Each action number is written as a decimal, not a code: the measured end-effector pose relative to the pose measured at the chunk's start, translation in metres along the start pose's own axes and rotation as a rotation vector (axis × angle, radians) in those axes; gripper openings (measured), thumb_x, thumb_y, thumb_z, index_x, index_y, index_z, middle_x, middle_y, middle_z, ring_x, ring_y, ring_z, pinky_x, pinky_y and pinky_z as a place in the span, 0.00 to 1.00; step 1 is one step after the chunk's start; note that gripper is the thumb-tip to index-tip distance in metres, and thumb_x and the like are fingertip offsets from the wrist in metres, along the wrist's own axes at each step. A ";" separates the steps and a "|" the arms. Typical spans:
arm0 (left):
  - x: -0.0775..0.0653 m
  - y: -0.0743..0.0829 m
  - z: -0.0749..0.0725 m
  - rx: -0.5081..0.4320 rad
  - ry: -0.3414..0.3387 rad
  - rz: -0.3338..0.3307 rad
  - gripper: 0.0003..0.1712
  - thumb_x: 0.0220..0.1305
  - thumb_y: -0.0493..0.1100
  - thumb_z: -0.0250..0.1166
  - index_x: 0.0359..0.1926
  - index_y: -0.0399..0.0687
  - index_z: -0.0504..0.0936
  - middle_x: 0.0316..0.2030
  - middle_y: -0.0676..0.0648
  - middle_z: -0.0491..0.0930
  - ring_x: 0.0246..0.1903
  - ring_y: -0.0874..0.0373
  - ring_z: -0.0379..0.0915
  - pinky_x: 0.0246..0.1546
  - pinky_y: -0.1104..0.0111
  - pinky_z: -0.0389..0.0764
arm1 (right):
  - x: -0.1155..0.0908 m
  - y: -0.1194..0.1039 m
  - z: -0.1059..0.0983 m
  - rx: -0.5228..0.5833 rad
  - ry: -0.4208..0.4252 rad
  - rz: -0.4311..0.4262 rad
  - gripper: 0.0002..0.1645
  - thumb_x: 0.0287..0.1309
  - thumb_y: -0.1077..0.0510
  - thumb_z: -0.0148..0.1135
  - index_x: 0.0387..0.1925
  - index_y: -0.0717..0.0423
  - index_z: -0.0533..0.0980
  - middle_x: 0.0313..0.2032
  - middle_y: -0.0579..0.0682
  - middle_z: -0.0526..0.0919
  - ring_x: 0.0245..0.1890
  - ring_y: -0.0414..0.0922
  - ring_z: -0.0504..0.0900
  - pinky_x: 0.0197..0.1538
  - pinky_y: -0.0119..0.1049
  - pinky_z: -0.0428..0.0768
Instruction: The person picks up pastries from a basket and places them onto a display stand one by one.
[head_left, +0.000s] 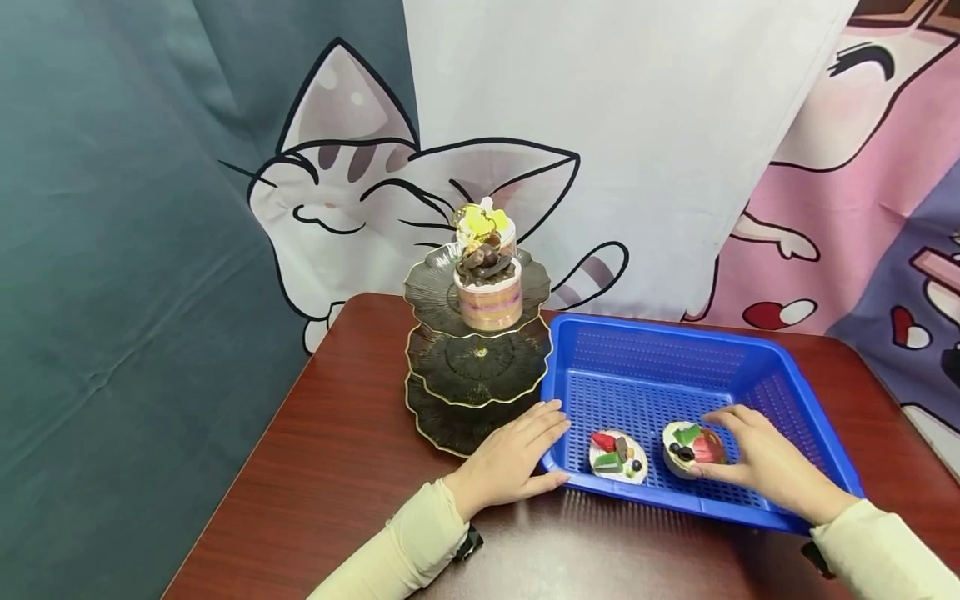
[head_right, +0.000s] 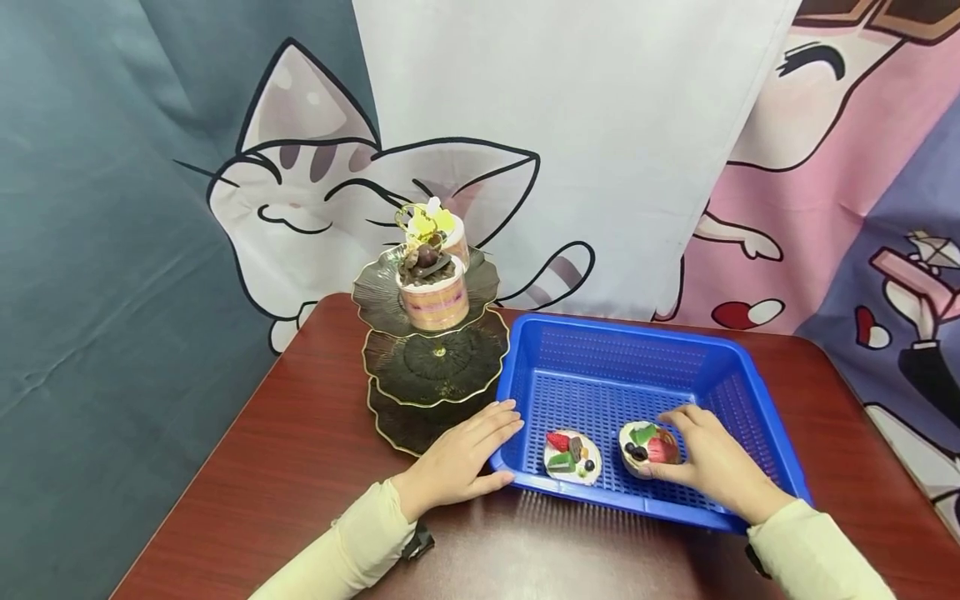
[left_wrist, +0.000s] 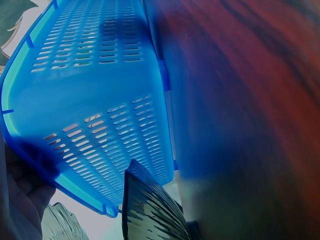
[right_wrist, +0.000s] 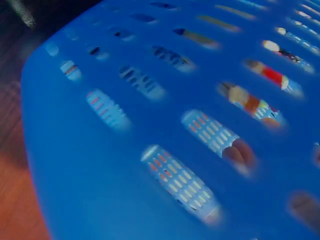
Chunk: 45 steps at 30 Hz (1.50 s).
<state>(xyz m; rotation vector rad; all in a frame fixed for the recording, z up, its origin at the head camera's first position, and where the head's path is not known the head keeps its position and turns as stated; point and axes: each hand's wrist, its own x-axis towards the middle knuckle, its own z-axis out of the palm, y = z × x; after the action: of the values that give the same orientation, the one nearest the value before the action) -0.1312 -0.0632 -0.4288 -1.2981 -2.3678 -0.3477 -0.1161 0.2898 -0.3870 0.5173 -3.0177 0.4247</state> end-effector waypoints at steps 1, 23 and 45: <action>0.000 0.000 0.000 0.002 -0.003 0.002 0.36 0.60 0.60 0.63 0.60 0.40 0.74 0.61 0.45 0.75 0.69 0.53 0.61 0.74 0.66 0.58 | -0.001 0.001 0.002 0.000 -0.006 0.000 0.47 0.37 0.32 0.73 0.49 0.65 0.76 0.45 0.61 0.78 0.46 0.58 0.76 0.47 0.60 0.80; -0.001 0.002 0.003 0.007 0.009 0.012 0.36 0.59 0.60 0.64 0.60 0.40 0.74 0.61 0.45 0.75 0.69 0.52 0.62 0.72 0.64 0.62 | -0.002 0.006 0.019 0.009 -0.034 -0.019 0.48 0.34 0.34 0.76 0.48 0.67 0.75 0.45 0.60 0.78 0.43 0.51 0.78 0.42 0.48 0.81; 0.000 0.001 0.002 0.012 0.006 -0.005 0.36 0.59 0.60 0.64 0.61 0.41 0.74 0.62 0.45 0.74 0.69 0.53 0.62 0.72 0.65 0.62 | 0.002 0.009 0.021 0.012 -0.056 -0.030 0.49 0.33 0.38 0.77 0.49 0.71 0.74 0.45 0.62 0.78 0.43 0.52 0.79 0.44 0.50 0.81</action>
<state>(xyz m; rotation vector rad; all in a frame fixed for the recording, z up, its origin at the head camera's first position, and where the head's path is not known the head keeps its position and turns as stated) -0.1313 -0.0621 -0.4309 -1.2845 -2.3652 -0.3374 -0.1213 0.2913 -0.4088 0.5836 -3.0581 0.4336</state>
